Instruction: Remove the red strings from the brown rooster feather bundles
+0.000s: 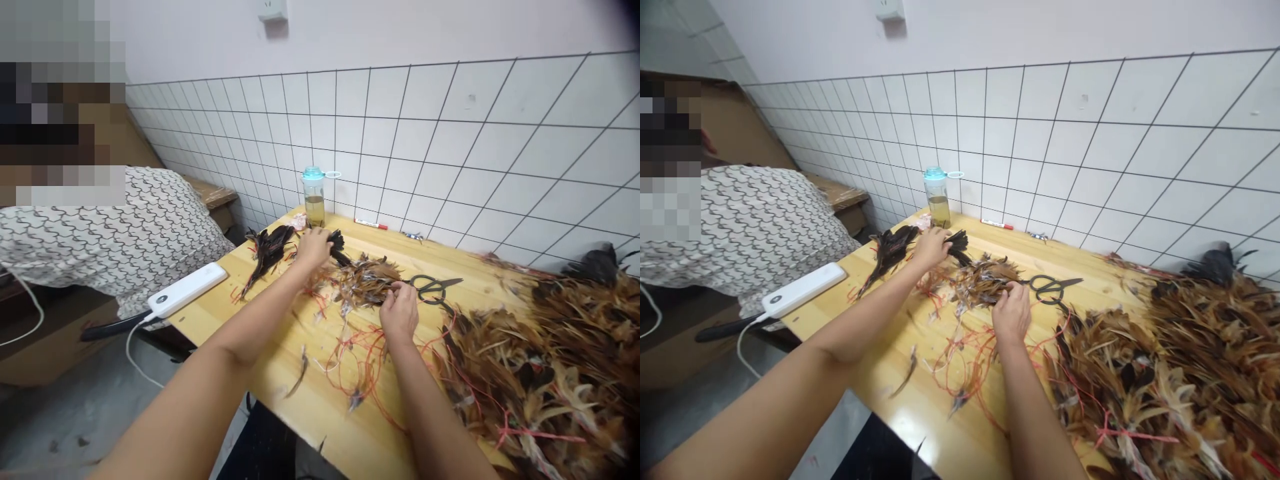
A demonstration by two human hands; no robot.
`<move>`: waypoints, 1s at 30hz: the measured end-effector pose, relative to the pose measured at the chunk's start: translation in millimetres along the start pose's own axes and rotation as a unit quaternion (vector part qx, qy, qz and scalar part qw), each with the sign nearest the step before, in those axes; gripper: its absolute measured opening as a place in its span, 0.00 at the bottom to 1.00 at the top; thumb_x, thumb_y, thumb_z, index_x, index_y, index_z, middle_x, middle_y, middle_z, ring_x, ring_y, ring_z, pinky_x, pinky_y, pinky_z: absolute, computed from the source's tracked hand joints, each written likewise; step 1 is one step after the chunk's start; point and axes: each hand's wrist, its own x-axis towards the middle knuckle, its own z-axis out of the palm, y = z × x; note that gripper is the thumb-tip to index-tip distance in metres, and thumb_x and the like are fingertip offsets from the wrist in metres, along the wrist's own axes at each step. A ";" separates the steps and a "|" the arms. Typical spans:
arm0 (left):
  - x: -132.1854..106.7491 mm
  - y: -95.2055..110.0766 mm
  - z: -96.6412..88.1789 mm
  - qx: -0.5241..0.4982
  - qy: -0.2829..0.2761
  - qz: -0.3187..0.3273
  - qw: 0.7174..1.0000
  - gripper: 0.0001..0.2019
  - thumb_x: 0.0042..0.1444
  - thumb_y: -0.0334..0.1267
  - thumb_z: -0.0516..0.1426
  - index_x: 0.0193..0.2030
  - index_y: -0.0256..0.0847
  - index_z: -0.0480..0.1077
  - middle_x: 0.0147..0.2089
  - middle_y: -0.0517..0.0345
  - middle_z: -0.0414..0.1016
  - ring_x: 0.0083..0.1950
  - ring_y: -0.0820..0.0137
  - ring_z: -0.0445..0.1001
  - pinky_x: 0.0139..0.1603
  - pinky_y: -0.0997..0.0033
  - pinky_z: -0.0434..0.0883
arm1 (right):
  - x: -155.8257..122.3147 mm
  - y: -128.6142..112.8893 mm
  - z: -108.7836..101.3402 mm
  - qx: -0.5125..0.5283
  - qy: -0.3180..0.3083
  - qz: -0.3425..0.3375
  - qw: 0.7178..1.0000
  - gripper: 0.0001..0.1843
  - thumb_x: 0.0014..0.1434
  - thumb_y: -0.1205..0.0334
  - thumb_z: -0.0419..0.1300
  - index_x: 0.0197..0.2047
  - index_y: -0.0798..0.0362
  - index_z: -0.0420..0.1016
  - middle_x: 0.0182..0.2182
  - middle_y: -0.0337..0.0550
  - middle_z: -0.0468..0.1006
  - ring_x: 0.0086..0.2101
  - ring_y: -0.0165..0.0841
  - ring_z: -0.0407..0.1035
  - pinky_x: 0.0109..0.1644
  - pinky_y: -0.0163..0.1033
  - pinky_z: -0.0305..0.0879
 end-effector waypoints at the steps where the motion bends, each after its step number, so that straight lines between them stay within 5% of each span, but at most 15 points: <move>1: 3.0 -16.7 -4.2 0.024 -0.021 -0.055 0.998 0.19 0.60 0.43 0.53 0.56 0.41 0.70 0.59 0.43 0.70 0.61 0.54 0.66 0.61 0.57 0.64 | 0.1 0.0 0.1 -0.005 -0.005 0.000 1.000 0.12 0.64 0.63 0.47 0.47 0.52 0.66 0.43 0.50 0.70 0.44 0.40 0.66 0.46 0.41 0.60; 5: 9.4 -71.3 -10.0 0.045 -0.119 -0.164 0.978 0.21 0.54 0.48 0.58 0.51 0.37 0.73 0.56 0.39 0.73 0.56 0.53 0.71 0.55 0.61 0.68 | 1.0 -0.5 0.6 -0.011 -0.011 -0.002 1.000 0.11 0.64 0.63 0.47 0.46 0.52 0.67 0.43 0.49 0.70 0.44 0.40 0.66 0.44 0.41 0.59; 9: 8.7 -85.8 1.8 0.030 -0.173 -0.160 0.971 0.20 0.49 0.53 0.61 0.42 0.40 0.76 0.48 0.45 0.79 0.49 0.57 0.77 0.48 0.67 0.70 | 2.1 -2.0 0.1 -0.015 -0.019 0.008 1.000 0.11 0.64 0.63 0.48 0.47 0.52 0.67 0.44 0.49 0.70 0.44 0.40 0.66 0.44 0.41 0.58; 15: 17.6 -76.2 13.0 0.032 -0.158 -0.156 0.974 0.16 0.51 0.44 0.58 0.41 0.35 0.76 0.48 0.38 0.78 0.50 0.55 0.76 0.47 0.65 0.70 | 2.0 -3.7 -1.6 -0.021 -0.038 0.013 0.999 0.10 0.64 0.63 0.48 0.46 0.52 0.68 0.44 0.49 0.71 0.44 0.39 0.65 0.42 0.40 0.57; 24: 29.3 -108.8 -29.4 0.030 -0.082 -0.180 0.980 0.17 0.57 0.46 0.52 0.37 0.37 0.77 0.37 0.46 0.79 0.44 0.60 0.77 0.43 0.68 0.69 | 2.2 -4.2 0.3 -0.023 -0.055 0.018 0.998 0.09 0.65 0.63 0.49 0.46 0.52 0.67 0.45 0.47 0.70 0.43 0.37 0.66 0.39 0.40 0.54; 30: 11.7 -119.8 -23.8 0.057 -0.069 -0.219 0.972 0.15 0.56 0.42 0.54 0.42 0.35 0.77 0.45 0.38 0.78 0.49 0.54 0.75 0.48 0.62 0.70 | 1.9 -5.9 -0.5 -0.038 -0.072 0.024 0.996 0.10 0.65 0.63 0.50 0.48 0.52 0.67 0.45 0.48 0.70 0.42 0.38 0.66 0.37 0.40 0.53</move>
